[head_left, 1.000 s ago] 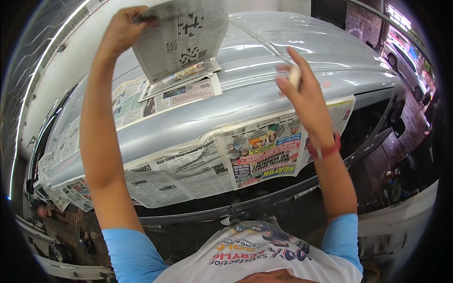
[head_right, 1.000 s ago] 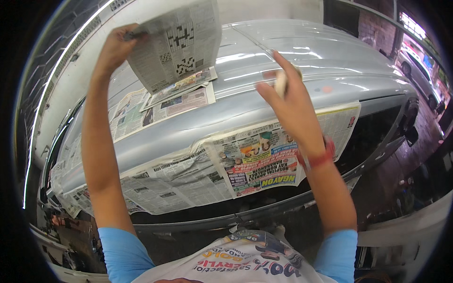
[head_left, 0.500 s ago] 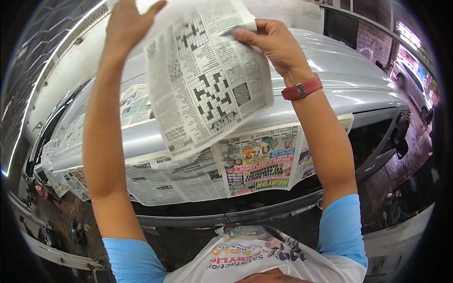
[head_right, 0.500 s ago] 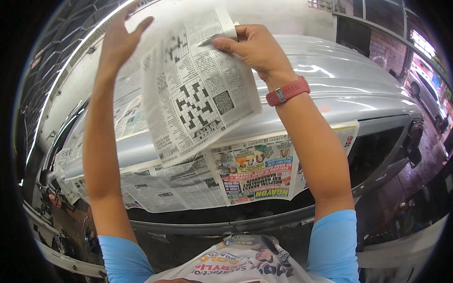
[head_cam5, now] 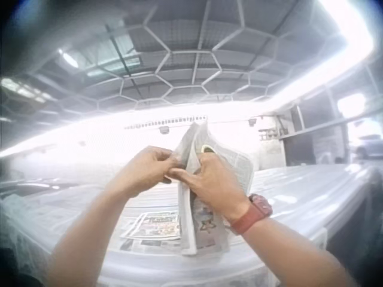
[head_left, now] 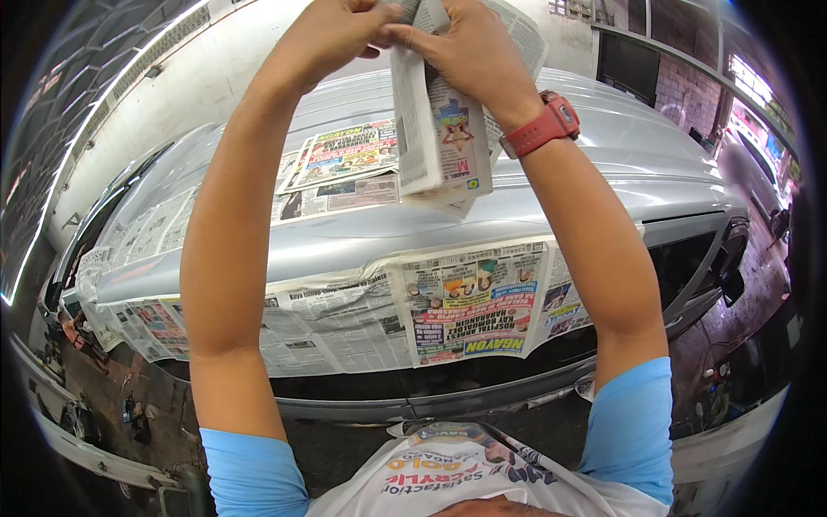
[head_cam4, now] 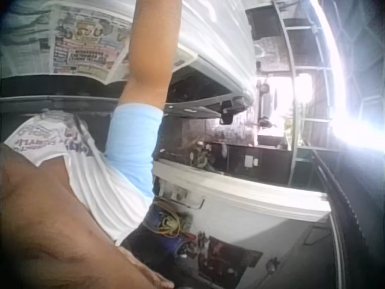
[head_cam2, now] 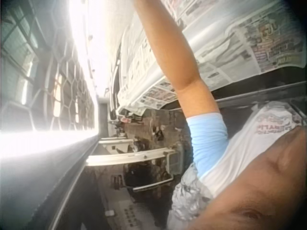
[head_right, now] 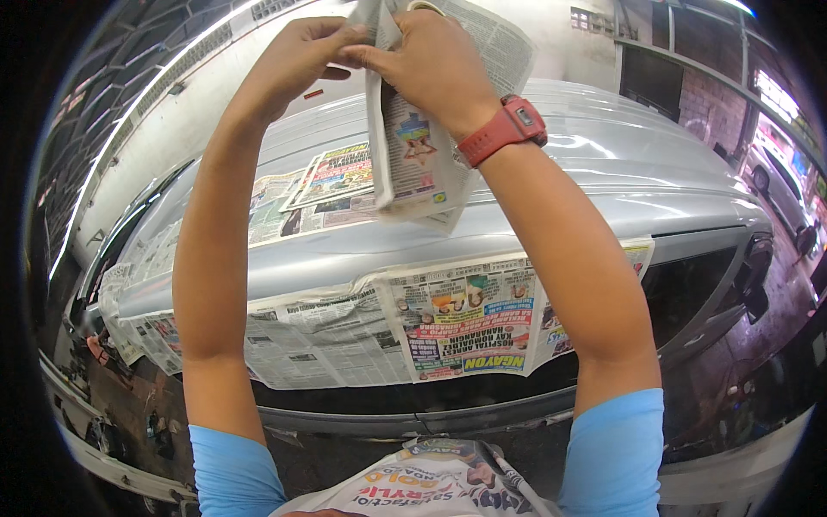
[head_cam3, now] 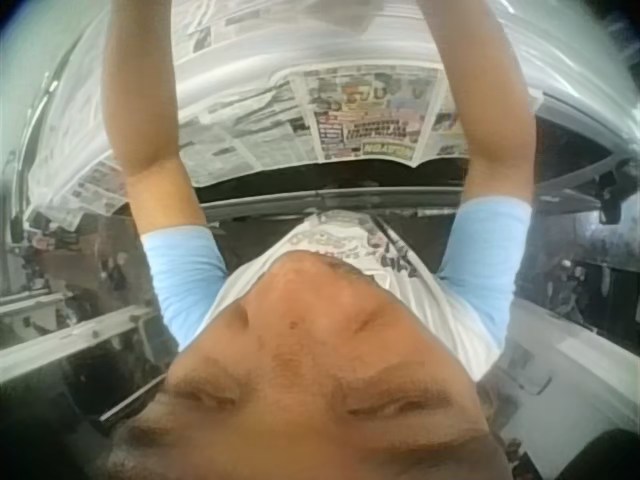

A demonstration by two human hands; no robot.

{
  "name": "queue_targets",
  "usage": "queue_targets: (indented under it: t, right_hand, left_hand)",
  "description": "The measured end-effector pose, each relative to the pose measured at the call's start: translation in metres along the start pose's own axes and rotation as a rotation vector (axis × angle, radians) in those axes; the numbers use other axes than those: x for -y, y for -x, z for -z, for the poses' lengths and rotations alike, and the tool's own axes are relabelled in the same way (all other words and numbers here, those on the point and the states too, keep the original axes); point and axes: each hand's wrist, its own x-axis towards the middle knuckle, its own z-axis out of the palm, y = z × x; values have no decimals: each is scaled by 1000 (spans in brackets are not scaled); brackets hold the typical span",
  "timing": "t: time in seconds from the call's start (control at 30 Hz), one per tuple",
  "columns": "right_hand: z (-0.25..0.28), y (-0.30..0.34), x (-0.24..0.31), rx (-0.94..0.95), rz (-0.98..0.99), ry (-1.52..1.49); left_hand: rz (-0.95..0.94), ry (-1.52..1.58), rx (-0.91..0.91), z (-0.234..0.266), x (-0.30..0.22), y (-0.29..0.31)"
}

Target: The person tapes sheets of newspaper onto the hood of a silver car using masking tape. They smooth the paper and apply tape along the edges to secure the coverage.

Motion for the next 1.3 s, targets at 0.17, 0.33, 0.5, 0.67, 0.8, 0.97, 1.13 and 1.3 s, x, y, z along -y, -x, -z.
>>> queue_targets:
  t: [0.17, 0.33, 0.5, 0.67, 0.8, 0.97, 1.13, 1.3]
  right_hand:
    - [10, -6, 6, 177, -78, -253]
    - [3, -9, 21, 226, -193, -246]
    - [-21, -10, 41, 29, 33, -221]
    - [-28, -14, 55, -30, 74, -122]
    - [0, -16, 87, 86, -122, -89]
    - [33, -10, 40, -277, -435, -111]
    - [166, -16, -146, -101, -442, -346]
    - [195, 54, -110, -78, -654, -3]
  left_hand:
    - [26, -255, -294, 1, -34, 25]
    - [-78, -646, -246, 20, -6, 27]
    - [19, -413, -178, 37, -12, 30]
    - [162, -140, -132, 31, -55, 52]
    - [181, 0, -306, 69, 12, 34]
    - [334, 238, -396, 155, 153, 53]
    - [397, 549, -249, 194, 298, 78]
    - [615, 568, -326, 158, 343, 141]
